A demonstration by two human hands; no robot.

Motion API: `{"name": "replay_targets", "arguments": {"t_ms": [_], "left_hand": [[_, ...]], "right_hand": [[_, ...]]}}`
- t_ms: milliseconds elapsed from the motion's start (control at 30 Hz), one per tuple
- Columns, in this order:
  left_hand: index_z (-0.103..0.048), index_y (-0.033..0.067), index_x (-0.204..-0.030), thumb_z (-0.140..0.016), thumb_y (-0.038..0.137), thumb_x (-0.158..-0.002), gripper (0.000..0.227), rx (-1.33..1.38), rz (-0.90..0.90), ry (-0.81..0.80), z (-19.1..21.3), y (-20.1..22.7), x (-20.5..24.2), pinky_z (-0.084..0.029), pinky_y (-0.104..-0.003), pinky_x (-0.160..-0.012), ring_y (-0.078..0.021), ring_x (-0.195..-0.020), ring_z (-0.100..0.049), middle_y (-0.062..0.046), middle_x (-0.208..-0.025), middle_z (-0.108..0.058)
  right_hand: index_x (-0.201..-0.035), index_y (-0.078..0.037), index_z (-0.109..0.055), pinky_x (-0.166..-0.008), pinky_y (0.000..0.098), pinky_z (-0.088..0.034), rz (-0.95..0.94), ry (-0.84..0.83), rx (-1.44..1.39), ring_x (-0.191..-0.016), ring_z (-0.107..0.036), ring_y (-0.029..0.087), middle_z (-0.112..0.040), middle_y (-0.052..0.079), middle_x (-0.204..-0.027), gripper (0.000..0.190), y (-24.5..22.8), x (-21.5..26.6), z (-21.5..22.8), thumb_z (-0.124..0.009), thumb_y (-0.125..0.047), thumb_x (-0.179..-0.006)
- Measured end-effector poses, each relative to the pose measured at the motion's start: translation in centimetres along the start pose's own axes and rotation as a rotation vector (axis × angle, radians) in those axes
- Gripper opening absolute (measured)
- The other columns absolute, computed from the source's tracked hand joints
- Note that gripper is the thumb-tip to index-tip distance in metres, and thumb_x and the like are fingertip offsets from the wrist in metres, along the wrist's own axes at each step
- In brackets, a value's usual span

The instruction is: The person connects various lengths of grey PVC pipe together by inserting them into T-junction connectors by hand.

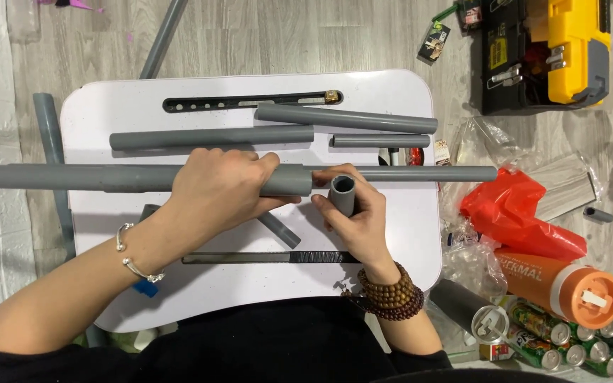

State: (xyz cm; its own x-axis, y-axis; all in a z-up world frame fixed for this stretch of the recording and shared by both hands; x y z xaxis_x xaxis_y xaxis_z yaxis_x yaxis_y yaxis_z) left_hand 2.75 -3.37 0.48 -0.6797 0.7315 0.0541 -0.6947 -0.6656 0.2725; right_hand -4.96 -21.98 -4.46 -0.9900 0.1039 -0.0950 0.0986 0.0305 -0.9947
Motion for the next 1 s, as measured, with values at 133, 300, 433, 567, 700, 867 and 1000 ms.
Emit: {"name": "replay_targets", "arguments": {"t_ms": [133, 300, 433, 567, 700, 867, 1000], "left_hand": [[-0.078, 0.0046, -0.107, -0.08, 0.058, -0.088, 0.056, -0.018, 0.011, -0.054, 0.1, 0.0, -0.1, -0.062, -0.046, -0.051, -0.0357, -0.061, -0.078, -0.015, -0.069, -0.077], [-0.077, 0.0038, -0.108, -0.08, 0.055, -0.089, 0.054, -0.003, 0.013, -0.074, 0.2, 0.0, -0.1, -0.062, -0.045, -0.05, -0.0353, -0.062, -0.079, -0.014, -0.069, -0.077], [-0.077, 0.0032, -0.109, -0.081, 0.054, -0.088, 0.055, -0.001, 0.01, -0.08, 0.1, 0.0, -0.2, -0.062, -0.045, -0.051, -0.0352, -0.063, -0.079, -0.015, -0.07, -0.078], [-0.077, 0.0037, -0.109, -0.081, 0.055, -0.088, 0.056, 0.002, 0.01, -0.074, 0.1, 0.0, 0.0, -0.062, -0.044, -0.05, -0.0344, -0.061, -0.078, -0.014, -0.068, -0.077], [-0.078, 0.0042, -0.107, -0.081, 0.054, -0.088, 0.053, 0.007, -0.002, -0.038, 0.2, 0.0, 0.0, -0.062, -0.045, -0.049, -0.0348, -0.06, -0.078, -0.014, -0.067, -0.077], [-0.078, 0.0046, -0.109, -0.08, 0.055, -0.089, 0.054, -0.009, 0.0, -0.03, -0.1, -0.1, 0.0, -0.062, -0.045, -0.05, -0.0342, -0.06, -0.078, -0.013, -0.067, -0.077], [-0.078, 0.0051, -0.11, -0.078, 0.058, -0.09, 0.057, -0.01, -0.002, -0.021, -0.5, -0.3, 0.3, -0.063, -0.047, -0.051, -0.0353, -0.061, -0.078, -0.014, -0.068, -0.076]], "right_hand": [[-0.102, 0.003, -0.076, -0.043, 0.027, -0.05, -0.004, 0.014, -0.026, -0.042, -0.06, 0.013, -0.067, 0.012, -0.079, 0.013, 2.3, 0.3, 0.9, -0.077, 0.002, -0.089], [-0.105, 0.007, -0.077, -0.038, 0.0282, -0.051, -0.042, -0.109, -0.052, -0.039, -0.061, 0.016, -0.069, 0.013, -0.065, 0.026, 2.7, 0.7, 0.0, -0.081, 0.007, -0.079], [-0.102, 0.008, -0.075, -0.037, 0.0272, -0.049, -0.092, -0.212, -0.199, -0.035, -0.058, 0.015, -0.063, 0.011, -0.052, 0.015, 2.8, 0.8, -0.8, -0.073, 0.007, -0.086], [-0.087, 0.004, -0.072, -0.041, 0.0253, -0.049, -0.115, -0.176, -0.212, -0.037, -0.056, 0.012, -0.062, 0.01, -0.049, 0.002, 3.0, 0.5, -0.5, -0.073, 0.004, -0.089], [-0.086, 0.002, -0.069, -0.044, 0.0251, -0.048, -0.116, -0.155, -0.211, -0.039, -0.054, 0.011, -0.058, 0.008, -0.048, 0.006, 1.6, 0.5, -0.8, -0.073, 0.003, -0.09], [-0.08, 0.001, -0.07, -0.048, 0.0244, -0.051, -0.101, -0.252, -0.201, -0.042, -0.059, 0.014, -0.057, 0.007, -0.043, 0.011, 1.3, 0.3, -1.6, -0.073, 0.004, -0.09], [-0.08, 0.002, -0.07, -0.049, 0.0249, -0.052, -0.11, -0.274, -0.229, -0.041, -0.058, 0.013, -0.059, 0.008, -0.043, 0.011, 2.1, 0.3, -1.3, -0.072, 0.002, -0.091]]}}
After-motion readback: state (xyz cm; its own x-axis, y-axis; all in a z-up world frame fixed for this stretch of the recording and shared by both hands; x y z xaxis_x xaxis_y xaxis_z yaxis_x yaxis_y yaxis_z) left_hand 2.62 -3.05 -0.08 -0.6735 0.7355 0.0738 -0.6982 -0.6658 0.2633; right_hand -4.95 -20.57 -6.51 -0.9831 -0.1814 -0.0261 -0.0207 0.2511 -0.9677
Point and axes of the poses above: each hand's wrist, its own x-axis away from the middle knuckle, its own z-axis out of the back of the hand, y = z × x, the point moved 4 cm from there along -x, towards the middle knuckle
